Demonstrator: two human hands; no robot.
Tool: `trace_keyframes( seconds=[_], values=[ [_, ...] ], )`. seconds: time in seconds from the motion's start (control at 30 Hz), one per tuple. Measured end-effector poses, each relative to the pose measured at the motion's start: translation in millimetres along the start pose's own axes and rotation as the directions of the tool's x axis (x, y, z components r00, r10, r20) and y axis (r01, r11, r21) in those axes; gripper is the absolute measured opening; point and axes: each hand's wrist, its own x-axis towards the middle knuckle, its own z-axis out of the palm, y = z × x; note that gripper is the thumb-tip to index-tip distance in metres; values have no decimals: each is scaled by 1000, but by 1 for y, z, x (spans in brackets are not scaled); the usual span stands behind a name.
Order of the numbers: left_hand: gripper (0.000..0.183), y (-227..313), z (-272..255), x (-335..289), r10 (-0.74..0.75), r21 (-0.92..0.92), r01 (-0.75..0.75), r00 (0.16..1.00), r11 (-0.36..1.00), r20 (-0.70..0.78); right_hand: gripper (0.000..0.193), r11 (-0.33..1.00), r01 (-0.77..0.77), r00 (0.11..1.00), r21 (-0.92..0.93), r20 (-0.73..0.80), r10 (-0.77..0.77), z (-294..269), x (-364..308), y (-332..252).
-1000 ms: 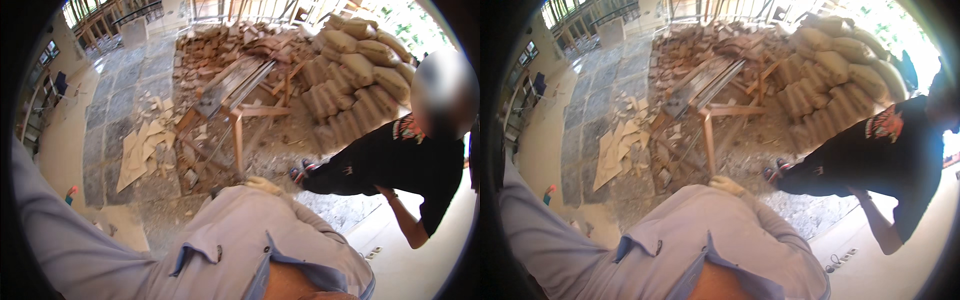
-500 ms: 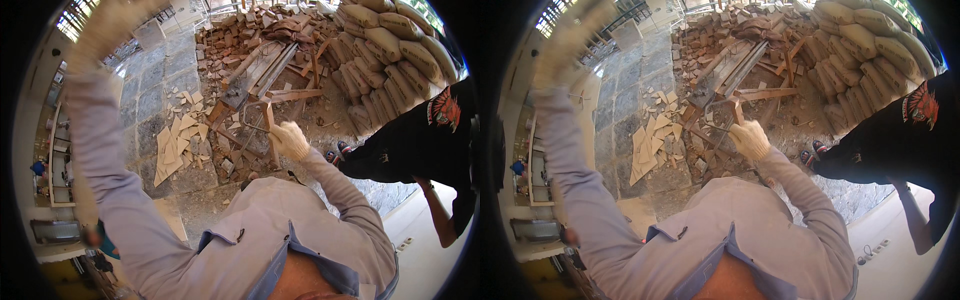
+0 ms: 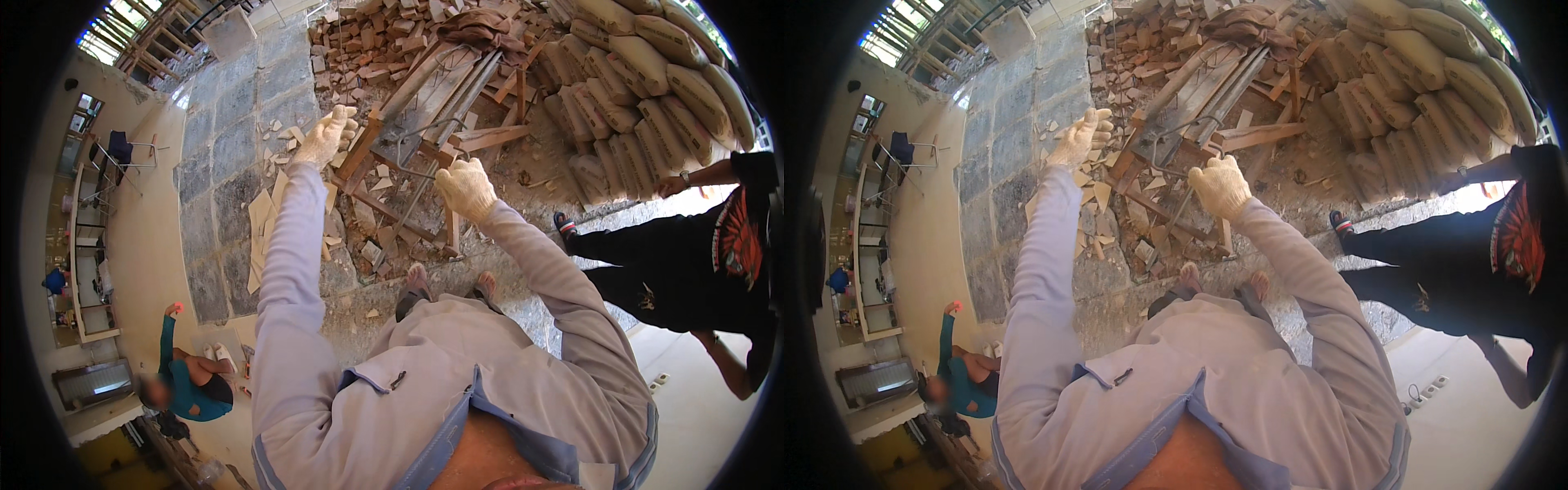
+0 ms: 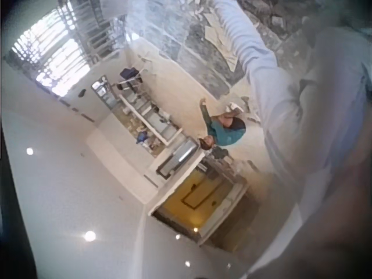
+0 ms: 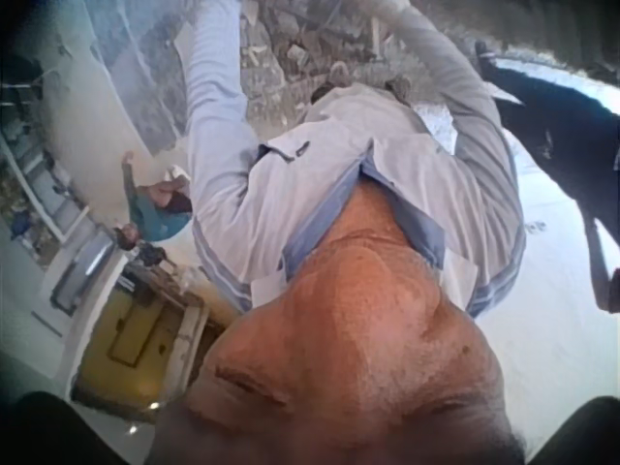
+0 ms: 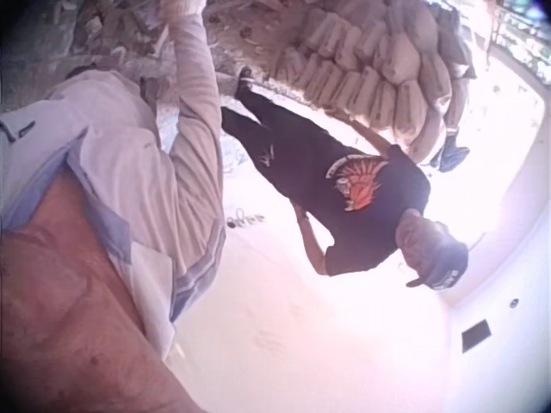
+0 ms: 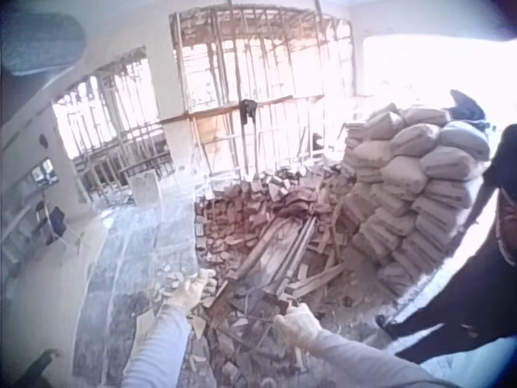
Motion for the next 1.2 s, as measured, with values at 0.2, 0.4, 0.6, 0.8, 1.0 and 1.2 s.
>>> trace_keyframes(
  seconds=[0.2, 0.4, 0.6, 0.8, 1.0, 1.2],
  values=[
    [80, -38, 7, 27, -60, -210, 56, 998, 976, -14, 10, 991, -131, 984, -39, 115, 134, 15, 34, -1],
    [71, -59, -5, 29, -170, -221, 165, 985, 961, -3, 12, 987, -145, 973, -70, 171, 155, 39, 50, 10],
    [79, -47, 15, 48, -77, 61, 78, 997, 995, -10, 14, 960, -268, 921, -79, 270, 280, 67, 46, -4],
    [86, -31, 71, 93, 101, 15, -101, 995, 995, -10, 13, 958, -285, 951, 24, 135, 279, 77, 25, -16],
    [82, -46, 125, 129, 153, 291, -167, 986, 942, 71, 13, 945, -321, 939, 59, 149, 310, 69, 26, -27],
    [81, -54, 113, 142, -21, -6, 24, 948, 1000, 317, 19, 949, -308, 946, 67, 124, 298, 69, 22, -21]
  ],
)
